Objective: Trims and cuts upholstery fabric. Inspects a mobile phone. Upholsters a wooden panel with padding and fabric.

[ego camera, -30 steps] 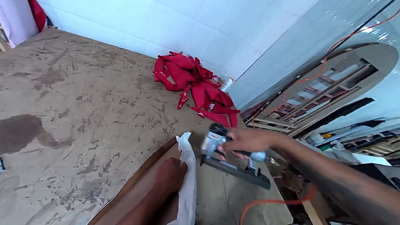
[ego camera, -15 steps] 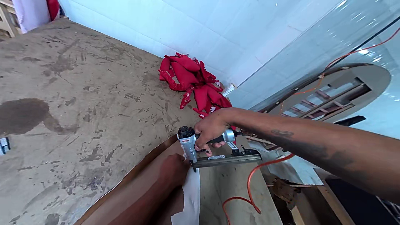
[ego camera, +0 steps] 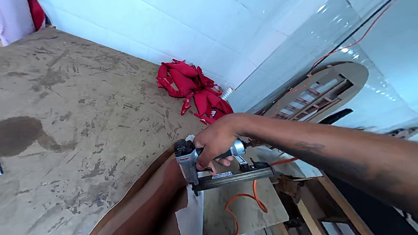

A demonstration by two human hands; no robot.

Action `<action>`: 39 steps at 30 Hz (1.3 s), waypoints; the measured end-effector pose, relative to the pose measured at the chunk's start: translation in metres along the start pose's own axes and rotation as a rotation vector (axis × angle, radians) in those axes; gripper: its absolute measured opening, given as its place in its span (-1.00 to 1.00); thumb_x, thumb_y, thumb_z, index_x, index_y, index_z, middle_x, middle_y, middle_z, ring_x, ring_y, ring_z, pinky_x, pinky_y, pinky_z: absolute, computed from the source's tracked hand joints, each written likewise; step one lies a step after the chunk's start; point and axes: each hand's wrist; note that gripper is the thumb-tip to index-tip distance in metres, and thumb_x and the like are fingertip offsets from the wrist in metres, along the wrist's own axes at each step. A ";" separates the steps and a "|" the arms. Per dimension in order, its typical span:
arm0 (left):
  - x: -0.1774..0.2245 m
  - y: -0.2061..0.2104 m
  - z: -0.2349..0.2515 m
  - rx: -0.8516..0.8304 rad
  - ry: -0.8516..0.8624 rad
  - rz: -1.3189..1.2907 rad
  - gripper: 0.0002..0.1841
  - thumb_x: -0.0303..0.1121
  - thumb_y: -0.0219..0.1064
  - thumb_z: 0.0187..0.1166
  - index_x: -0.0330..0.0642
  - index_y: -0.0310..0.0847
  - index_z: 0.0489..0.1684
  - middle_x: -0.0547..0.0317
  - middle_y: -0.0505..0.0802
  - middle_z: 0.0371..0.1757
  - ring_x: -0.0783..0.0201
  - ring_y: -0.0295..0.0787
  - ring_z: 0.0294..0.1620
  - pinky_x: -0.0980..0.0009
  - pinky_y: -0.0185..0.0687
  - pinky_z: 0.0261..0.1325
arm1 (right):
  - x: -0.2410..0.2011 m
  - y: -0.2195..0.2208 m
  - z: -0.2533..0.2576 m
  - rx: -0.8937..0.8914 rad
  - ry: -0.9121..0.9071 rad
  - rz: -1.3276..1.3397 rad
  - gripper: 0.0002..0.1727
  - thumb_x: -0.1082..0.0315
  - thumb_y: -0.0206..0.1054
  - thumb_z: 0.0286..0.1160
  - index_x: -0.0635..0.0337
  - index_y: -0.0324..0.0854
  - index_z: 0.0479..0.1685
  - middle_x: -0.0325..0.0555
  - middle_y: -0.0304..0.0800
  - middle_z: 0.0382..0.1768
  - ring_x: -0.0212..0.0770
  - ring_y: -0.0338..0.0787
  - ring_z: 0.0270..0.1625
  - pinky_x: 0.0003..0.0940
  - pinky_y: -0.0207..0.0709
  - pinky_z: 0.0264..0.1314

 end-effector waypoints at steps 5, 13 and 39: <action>0.022 -0.033 0.008 -0.009 -0.665 0.244 -0.48 0.10 0.08 0.71 -0.18 0.77 -0.23 -0.05 0.87 -0.24 -0.04 0.85 -0.12 -0.22 0.71 0.02 | 0.116 0.064 -0.024 0.437 -0.021 0.309 -0.50 -0.14 0.20 0.72 0.19 0.61 -0.09 -0.11 0.71 -0.54 -0.19 0.73 -0.55 -0.13 0.69 -0.34; 0.011 -0.073 0.068 -0.092 -0.834 0.065 -0.49 0.08 0.00 0.78 -0.11 0.69 -0.33 0.23 0.73 -0.46 0.31 0.65 -0.46 0.25 0.63 -0.35 | 0.279 0.295 0.258 1.373 0.157 0.724 -0.41 0.35 0.51 0.29 -0.02 0.67 0.45 0.03 0.57 0.50 0.01 0.67 0.44 0.03 0.67 0.41; -0.066 -0.023 0.119 0.093 -0.804 0.221 -0.58 -0.20 0.17 0.80 -0.15 0.74 -0.52 0.36 0.77 -0.61 0.55 0.71 -0.55 0.51 0.70 -0.41 | 0.205 0.027 0.337 1.707 -0.557 0.951 -0.31 -0.30 -0.15 0.74 -0.22 0.57 0.63 -0.36 0.19 0.85 -0.09 -0.12 0.95 0.18 -0.15 0.93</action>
Point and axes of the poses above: each hand's wrist, its own z-axis towards the middle knuckle, its own y-axis out of the palm, x = y × z
